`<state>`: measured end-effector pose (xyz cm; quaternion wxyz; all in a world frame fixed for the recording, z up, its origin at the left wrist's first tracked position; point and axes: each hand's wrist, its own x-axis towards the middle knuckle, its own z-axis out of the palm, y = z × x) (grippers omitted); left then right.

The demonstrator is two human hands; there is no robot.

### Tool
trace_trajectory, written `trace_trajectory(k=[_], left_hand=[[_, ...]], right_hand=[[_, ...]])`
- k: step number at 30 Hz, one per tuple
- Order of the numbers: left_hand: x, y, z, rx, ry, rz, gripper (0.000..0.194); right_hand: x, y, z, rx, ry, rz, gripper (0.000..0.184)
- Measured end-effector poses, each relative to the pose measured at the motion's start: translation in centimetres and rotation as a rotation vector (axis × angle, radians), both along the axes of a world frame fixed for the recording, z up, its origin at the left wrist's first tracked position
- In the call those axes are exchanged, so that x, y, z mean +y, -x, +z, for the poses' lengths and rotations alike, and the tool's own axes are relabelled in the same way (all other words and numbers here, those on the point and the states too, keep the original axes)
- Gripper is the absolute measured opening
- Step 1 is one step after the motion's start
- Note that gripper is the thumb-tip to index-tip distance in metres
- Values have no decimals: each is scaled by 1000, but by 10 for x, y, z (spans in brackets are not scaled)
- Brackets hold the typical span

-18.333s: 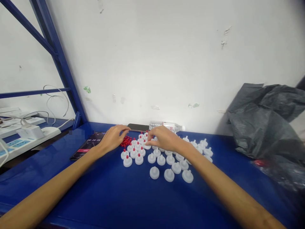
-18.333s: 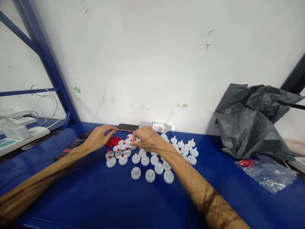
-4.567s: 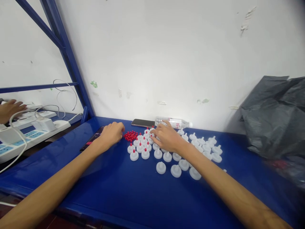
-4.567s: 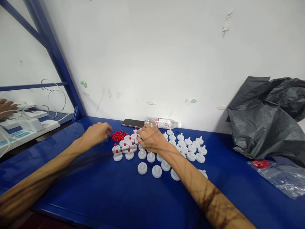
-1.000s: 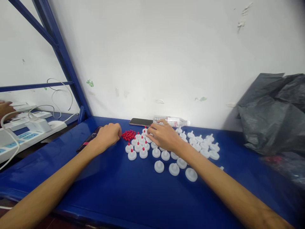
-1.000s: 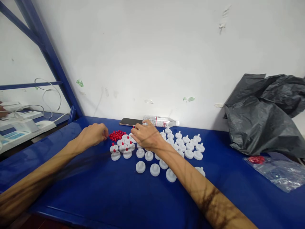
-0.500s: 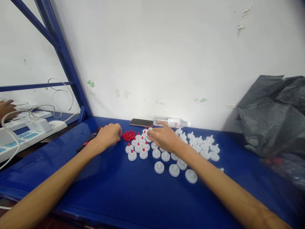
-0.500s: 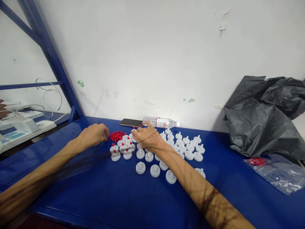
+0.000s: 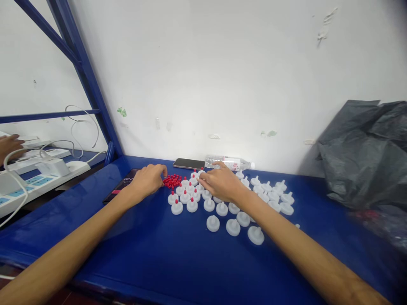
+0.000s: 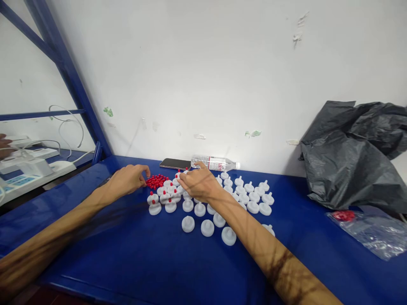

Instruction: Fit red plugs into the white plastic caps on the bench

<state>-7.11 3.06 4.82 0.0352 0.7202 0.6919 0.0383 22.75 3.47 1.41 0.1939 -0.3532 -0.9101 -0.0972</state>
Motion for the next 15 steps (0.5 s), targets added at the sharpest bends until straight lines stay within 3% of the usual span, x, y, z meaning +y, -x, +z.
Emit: trace_trajectory(k=[6,15], left_hand=[[1,-2,2,18,16,-1,23],[-1,3,2,18,8,-8,37]], right_hand=[[-5,3,3,-24,-1,-20,50],[-4,1,2,12,-28,-11,49]])
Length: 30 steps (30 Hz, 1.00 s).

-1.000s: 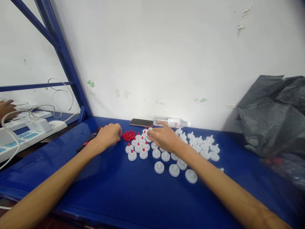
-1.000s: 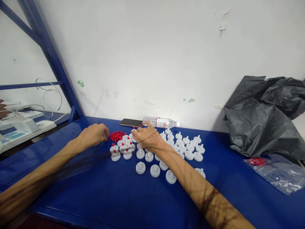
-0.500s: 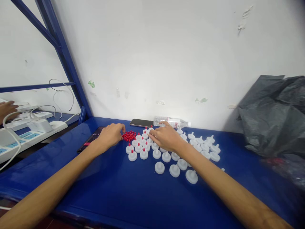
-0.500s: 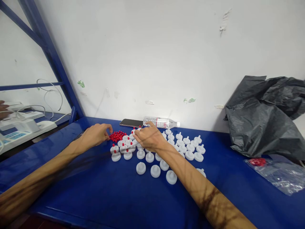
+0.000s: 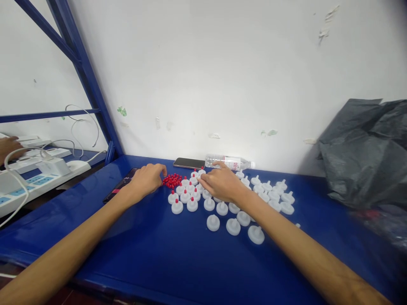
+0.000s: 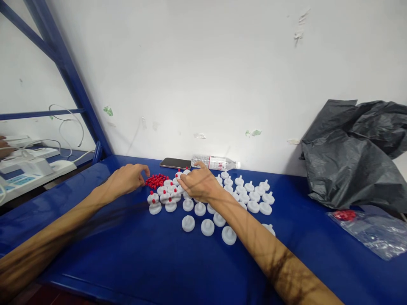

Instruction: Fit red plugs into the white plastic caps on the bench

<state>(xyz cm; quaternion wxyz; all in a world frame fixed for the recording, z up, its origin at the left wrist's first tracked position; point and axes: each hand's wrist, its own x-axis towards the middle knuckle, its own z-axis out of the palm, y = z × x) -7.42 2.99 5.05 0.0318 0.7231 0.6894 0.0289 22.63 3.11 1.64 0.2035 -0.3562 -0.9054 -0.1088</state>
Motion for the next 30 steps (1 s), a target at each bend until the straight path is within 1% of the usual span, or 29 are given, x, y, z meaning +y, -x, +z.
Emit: trace_trajectory(k=[6,11,14,17,21,23,26,28,30], left_hand=[[1,-2,-4,25,-26,13,33],[-2,-1,0,25,-35,7,41],[-2,-3,4,28,-56,28,44],[-4,-10,10,11,-130,41,43],[-9,-23,12,-61,-257,-25,41],[-11,-26,9,-85,-310,-68,39],[-9,-27,0,-110,-381,-111,37],[-8,-26,-8,-133,-417,-141,38],[-7,-25,-14,-176,-447,-204,39]], right_hand=[[-1,1,-1,-20,31,-13,51],[-1,1,0,12,47,7,50],[-3,-1,1,85,66,37,42],[-7,0,2,114,112,73,31],[-11,6,0,61,195,84,24],[-11,9,-1,39,219,80,22],[-9,8,2,33,238,88,20],[-8,4,9,76,256,81,15],[-6,-1,17,167,286,56,14]])
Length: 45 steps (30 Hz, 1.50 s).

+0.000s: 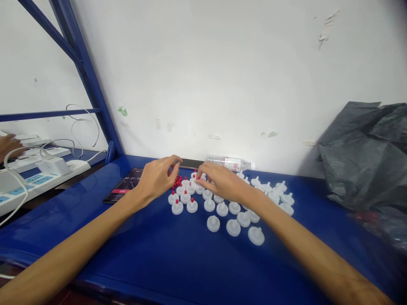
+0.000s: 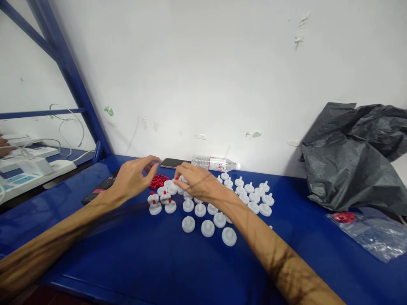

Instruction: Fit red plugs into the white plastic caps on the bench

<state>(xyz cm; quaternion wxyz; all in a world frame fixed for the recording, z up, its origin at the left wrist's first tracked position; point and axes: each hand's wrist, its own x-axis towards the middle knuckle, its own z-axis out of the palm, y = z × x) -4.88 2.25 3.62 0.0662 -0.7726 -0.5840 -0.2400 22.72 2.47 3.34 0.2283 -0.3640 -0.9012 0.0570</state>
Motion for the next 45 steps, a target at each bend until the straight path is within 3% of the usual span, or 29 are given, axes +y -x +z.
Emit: trace_trajectory(k=[4,8,13,20,27,31,35,38,41,45], left_hand=[[-4,1,-8,-71,-47,-204,40],[-6,2,-15,-36,-90,-348,37],[1,4,-25,74,-322,-490,37],[2,7,-22,87,-364,-463,37],[6,8,-20,150,-271,-499,40],[10,6,-23,82,-204,-518,46],[7,9,-20,-101,-203,-471,51],[3,14,-10,-108,-233,-392,51],[4,15,3,-7,-159,-177,50],[8,12,14,123,28,118,40]], right_hand=[[-1,-2,10,127,62,-73,17],[-8,6,12,81,41,-55,19],[-19,13,16,48,-54,-15,25],[-21,15,15,-41,-204,-58,26],[-18,14,13,-86,-257,-74,28],[-12,14,10,-113,-274,-67,27],[4,-6,9,-115,-305,-285,29],[15,-29,13,-66,-305,-438,26],[17,-37,16,-24,-295,-463,29],[10,-21,13,-37,-235,-388,29]])
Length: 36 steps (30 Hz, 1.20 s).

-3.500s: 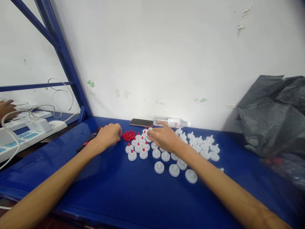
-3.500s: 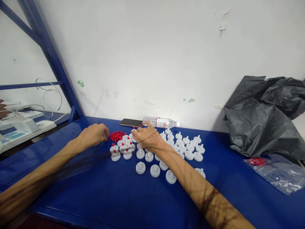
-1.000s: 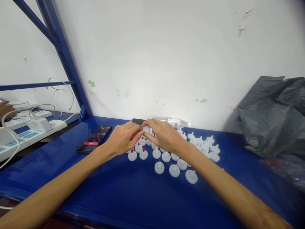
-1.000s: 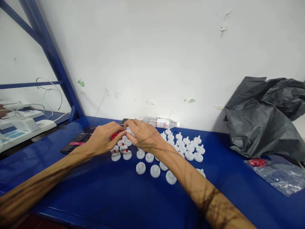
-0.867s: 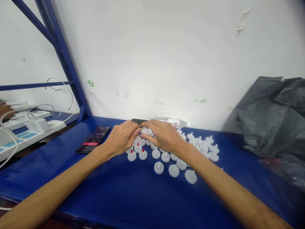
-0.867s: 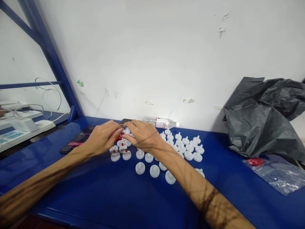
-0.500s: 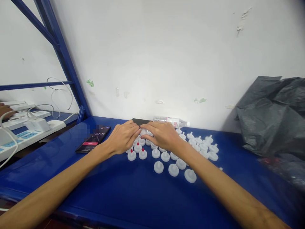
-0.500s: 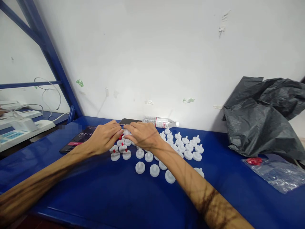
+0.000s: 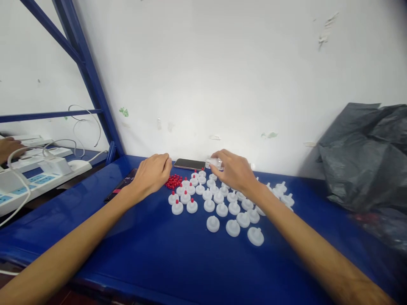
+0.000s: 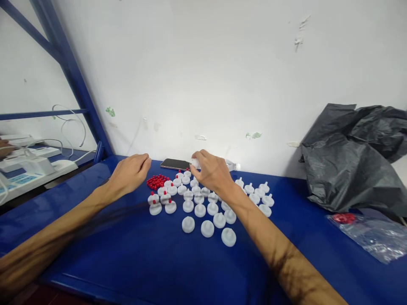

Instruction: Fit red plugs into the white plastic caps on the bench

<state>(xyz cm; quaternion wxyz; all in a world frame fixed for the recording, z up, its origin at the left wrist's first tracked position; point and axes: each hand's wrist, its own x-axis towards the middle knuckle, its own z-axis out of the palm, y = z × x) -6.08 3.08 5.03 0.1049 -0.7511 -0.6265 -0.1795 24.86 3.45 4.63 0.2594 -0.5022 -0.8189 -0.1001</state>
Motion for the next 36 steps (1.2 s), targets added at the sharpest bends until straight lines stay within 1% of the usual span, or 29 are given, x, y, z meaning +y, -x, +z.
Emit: trace_trajectory(k=[2,4,7,11,15,18,21,26,30,34,36], left_hand=[[2,-1,2,18,61,73,36],[3,0,3,14,84,92,36],[5,2,0,9,97,74,35],[8,5,-4,12,117,30,36],[7,4,-3,-9,171,6,41],[6,3,0,-14,209,26,36],[5,4,2,-7,202,24,31],[7,10,0,-53,186,-14,32],[10,14,-2,-106,214,-36,40],[10,17,3,-125,254,-46,36],[11,20,4,-93,277,-32,36]], right_hand=[[-4,9,-2,-16,14,27,30],[-7,14,-4,-35,29,38,30],[-8,16,-3,-64,58,42,32],[-8,14,0,-60,102,71,29],[-11,14,-2,-24,102,235,21],[-14,16,-5,-16,106,316,20],[-18,20,-5,-27,165,346,24],[-24,27,-2,-2,244,380,29],[-27,29,-3,21,291,392,32],[-28,29,-4,23,311,399,35],[-28,30,-4,26,337,399,34]])
